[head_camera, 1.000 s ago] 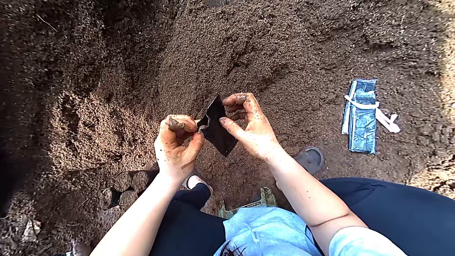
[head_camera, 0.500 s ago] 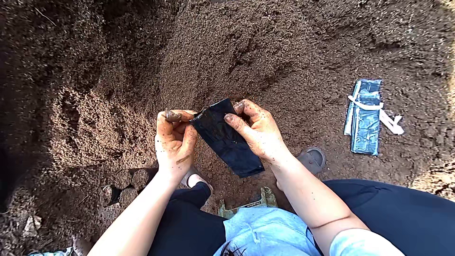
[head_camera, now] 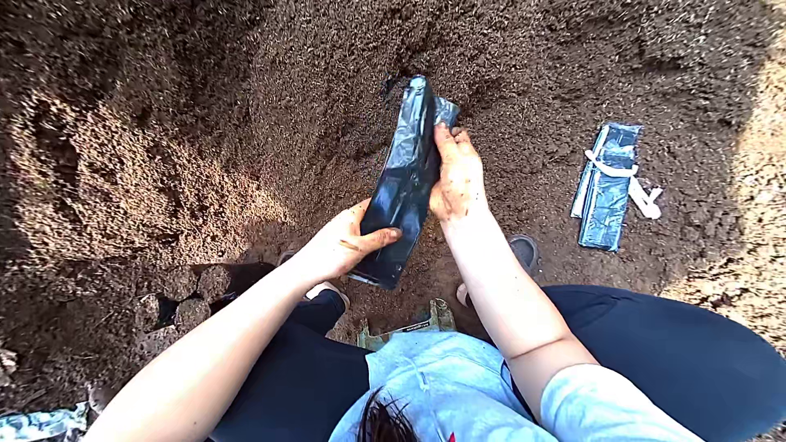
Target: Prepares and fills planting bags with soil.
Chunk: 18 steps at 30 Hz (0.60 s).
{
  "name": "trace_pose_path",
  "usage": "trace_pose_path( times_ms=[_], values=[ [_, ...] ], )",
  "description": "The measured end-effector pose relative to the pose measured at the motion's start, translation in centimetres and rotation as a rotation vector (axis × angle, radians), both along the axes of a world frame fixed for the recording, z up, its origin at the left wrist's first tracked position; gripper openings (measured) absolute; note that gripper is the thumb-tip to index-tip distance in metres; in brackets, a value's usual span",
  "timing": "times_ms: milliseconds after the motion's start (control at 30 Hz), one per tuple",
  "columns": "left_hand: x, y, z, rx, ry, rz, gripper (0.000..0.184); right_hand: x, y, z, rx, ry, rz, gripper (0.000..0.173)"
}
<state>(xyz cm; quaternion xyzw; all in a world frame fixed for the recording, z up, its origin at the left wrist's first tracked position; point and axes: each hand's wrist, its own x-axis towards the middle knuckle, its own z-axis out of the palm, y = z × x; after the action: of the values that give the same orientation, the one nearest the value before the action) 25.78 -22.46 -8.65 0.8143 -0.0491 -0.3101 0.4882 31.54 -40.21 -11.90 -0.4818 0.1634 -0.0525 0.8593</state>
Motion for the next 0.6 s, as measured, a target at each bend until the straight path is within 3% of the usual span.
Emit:
trace_pose_path(
  times_ms=[100,233,367,500,600],
  values=[
    [0.1,0.4,-0.2,-0.18,0.155,0.094,0.016,1.0,-1.0,-0.8,0.03,0.027,-0.065,0.025],
    [0.4,0.9,0.0,-0.26,0.261,0.153,0.014,1.8,-2.0,-1.3,0.04,0.037,-0.142,0.021],
    [0.6,1.1,-0.2,-0.243,0.165,0.199,0.011,2.2,-2.7,-1.7,0.058,0.027,-0.172,0.027],
    [0.7,1.1,0.0,-0.204,0.069,0.207,0.009,2.4,-2.2,-2.0,0.09,0.022,-0.196,0.023],
    [0.8,0.9,-0.2,-0.171,-0.001,0.245,0.018,2.3,-2.0,-2.1,0.121,0.031,-0.168,0.03]
  ],
)
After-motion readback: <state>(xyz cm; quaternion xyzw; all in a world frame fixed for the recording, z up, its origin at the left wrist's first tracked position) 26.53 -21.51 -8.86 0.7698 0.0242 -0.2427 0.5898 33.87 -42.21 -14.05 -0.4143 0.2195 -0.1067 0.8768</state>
